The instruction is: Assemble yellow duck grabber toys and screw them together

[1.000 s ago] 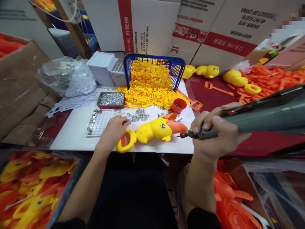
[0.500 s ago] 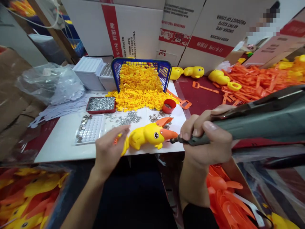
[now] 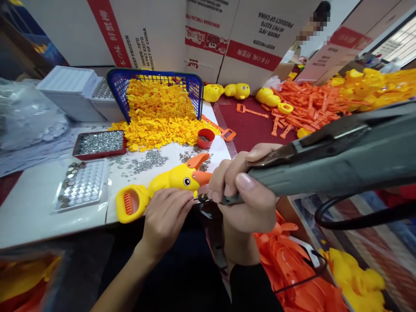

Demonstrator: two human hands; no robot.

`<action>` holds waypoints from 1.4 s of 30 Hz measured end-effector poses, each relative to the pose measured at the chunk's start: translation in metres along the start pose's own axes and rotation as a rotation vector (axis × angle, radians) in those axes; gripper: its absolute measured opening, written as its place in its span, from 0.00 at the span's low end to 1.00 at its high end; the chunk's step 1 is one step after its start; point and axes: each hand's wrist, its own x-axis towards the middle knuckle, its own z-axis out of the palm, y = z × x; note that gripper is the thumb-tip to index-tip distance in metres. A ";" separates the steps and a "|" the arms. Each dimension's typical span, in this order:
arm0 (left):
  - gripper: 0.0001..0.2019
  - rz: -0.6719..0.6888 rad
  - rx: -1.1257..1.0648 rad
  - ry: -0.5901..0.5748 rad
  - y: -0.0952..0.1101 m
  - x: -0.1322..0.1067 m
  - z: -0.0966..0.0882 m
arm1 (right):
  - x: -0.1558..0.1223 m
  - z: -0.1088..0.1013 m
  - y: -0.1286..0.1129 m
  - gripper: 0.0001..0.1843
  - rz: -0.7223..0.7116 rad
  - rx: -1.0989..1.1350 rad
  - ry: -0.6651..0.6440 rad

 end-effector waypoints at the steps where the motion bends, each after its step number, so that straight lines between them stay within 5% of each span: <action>1: 0.02 0.016 0.010 -0.007 0.000 0.001 0.000 | 0.000 -0.002 0.000 0.11 0.017 -0.018 0.001; 22: 0.06 0.070 0.278 -0.054 0.008 0.011 0.002 | -0.009 0.003 0.012 0.12 -0.004 -0.123 0.153; 31: 0.04 0.069 0.218 0.051 0.004 0.001 0.012 | -0.009 0.007 0.017 0.11 -0.033 -0.093 0.173; 37: 0.03 -0.023 -0.011 0.057 -0.002 -0.008 0.019 | -0.009 0.004 0.015 0.10 -0.028 -0.097 0.201; 42: 0.20 -0.010 0.137 -0.013 -0.017 -0.001 0.016 | -0.004 0.001 0.019 0.10 -0.071 -0.106 0.245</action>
